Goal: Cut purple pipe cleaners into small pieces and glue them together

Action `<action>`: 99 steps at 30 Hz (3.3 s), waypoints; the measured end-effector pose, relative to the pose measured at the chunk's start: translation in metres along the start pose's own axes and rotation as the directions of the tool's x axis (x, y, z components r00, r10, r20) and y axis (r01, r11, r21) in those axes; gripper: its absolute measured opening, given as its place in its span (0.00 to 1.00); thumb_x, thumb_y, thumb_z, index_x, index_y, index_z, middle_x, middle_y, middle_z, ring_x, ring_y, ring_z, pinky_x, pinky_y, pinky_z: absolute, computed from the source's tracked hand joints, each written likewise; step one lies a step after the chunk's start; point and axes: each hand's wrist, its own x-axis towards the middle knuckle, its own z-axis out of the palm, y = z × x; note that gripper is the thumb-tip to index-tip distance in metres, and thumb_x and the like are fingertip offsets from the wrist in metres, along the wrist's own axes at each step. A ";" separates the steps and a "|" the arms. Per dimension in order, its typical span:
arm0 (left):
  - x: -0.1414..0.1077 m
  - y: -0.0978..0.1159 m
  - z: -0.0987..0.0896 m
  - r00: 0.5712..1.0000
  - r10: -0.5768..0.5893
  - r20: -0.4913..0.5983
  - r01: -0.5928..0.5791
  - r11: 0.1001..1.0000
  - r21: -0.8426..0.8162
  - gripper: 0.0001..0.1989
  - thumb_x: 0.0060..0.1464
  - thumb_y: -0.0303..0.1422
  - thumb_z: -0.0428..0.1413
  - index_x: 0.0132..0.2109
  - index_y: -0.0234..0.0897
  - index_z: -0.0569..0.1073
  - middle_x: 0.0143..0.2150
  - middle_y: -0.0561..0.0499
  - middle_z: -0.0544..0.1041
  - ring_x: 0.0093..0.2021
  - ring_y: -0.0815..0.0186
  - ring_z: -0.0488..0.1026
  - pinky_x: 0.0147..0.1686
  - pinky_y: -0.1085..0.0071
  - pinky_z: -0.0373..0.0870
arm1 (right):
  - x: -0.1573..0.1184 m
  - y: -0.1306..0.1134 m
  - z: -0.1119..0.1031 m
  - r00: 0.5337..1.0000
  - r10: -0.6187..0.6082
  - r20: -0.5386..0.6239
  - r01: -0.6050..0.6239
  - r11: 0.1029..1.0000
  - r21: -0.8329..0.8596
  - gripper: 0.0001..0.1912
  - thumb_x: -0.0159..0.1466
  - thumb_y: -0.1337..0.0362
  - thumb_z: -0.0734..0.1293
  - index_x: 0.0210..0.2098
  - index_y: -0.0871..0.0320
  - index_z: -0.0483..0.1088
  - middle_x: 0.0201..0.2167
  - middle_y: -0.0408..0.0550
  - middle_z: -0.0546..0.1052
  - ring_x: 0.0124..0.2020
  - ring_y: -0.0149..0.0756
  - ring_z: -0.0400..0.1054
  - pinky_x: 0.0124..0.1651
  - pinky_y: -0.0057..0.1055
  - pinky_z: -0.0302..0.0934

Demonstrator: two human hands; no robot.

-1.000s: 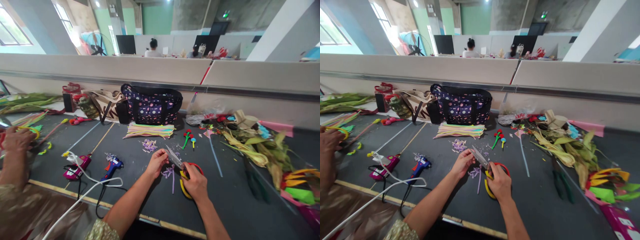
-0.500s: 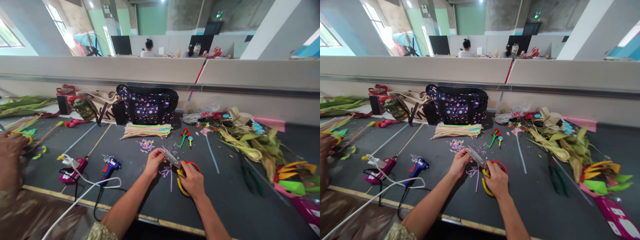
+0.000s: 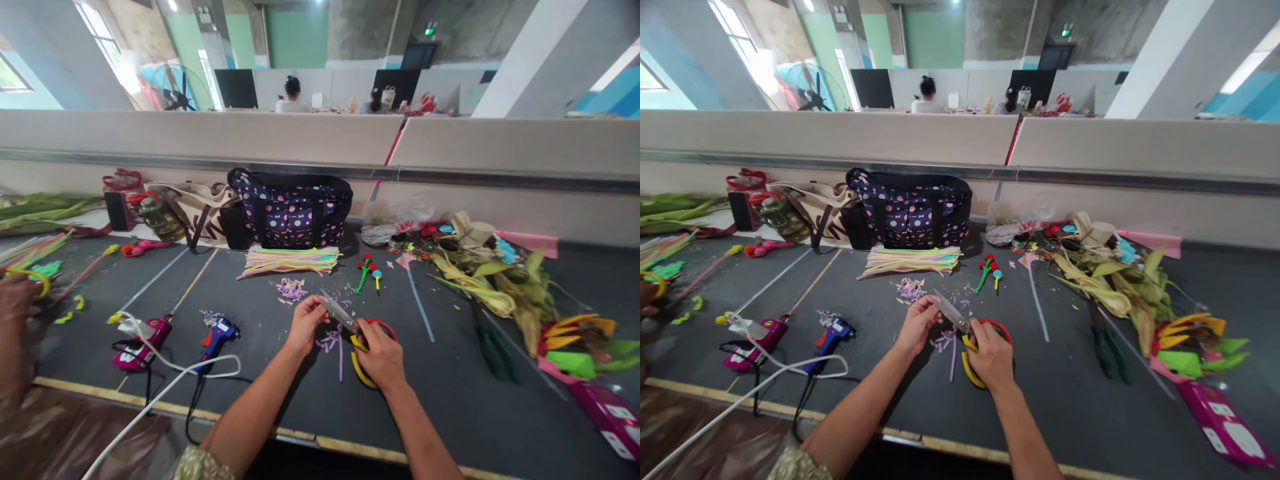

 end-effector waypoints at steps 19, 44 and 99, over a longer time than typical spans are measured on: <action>-0.002 0.005 0.005 0.999 -0.009 -0.049 0.012 0.999 0.048 0.13 0.40 0.37 0.64 0.28 0.34 0.69 0.22 0.57 0.67 0.21 0.75 0.63 0.24 0.77 0.62 | 0.000 0.000 0.002 1.000 0.016 0.010 -0.016 1.000 0.009 0.18 0.57 0.69 0.59 0.47 0.55 0.69 0.31 0.43 0.74 0.29 0.29 0.67 0.30 0.24 0.53; 0.007 -0.004 -0.004 0.999 -0.017 -0.041 0.021 0.997 0.078 0.13 0.40 0.36 0.65 0.32 0.33 0.73 0.23 0.57 0.69 0.18 0.77 0.62 0.21 0.79 0.60 | -0.003 0.004 0.003 0.991 0.061 0.123 -0.078 0.988 0.134 0.15 0.53 0.70 0.61 0.40 0.53 0.68 0.28 0.40 0.73 0.30 0.29 0.67 0.32 0.23 0.54; 0.015 -0.011 -0.015 0.983 -0.177 0.056 0.183 0.971 -0.151 0.15 0.37 0.29 0.67 0.34 0.32 0.73 0.28 0.52 0.74 0.26 0.73 0.72 0.30 0.77 0.72 | 0.000 0.001 0.000 0.981 0.091 0.169 -0.100 0.994 0.047 0.21 0.55 0.68 0.61 0.49 0.53 0.65 0.37 0.45 0.73 0.35 0.32 0.67 0.35 0.24 0.54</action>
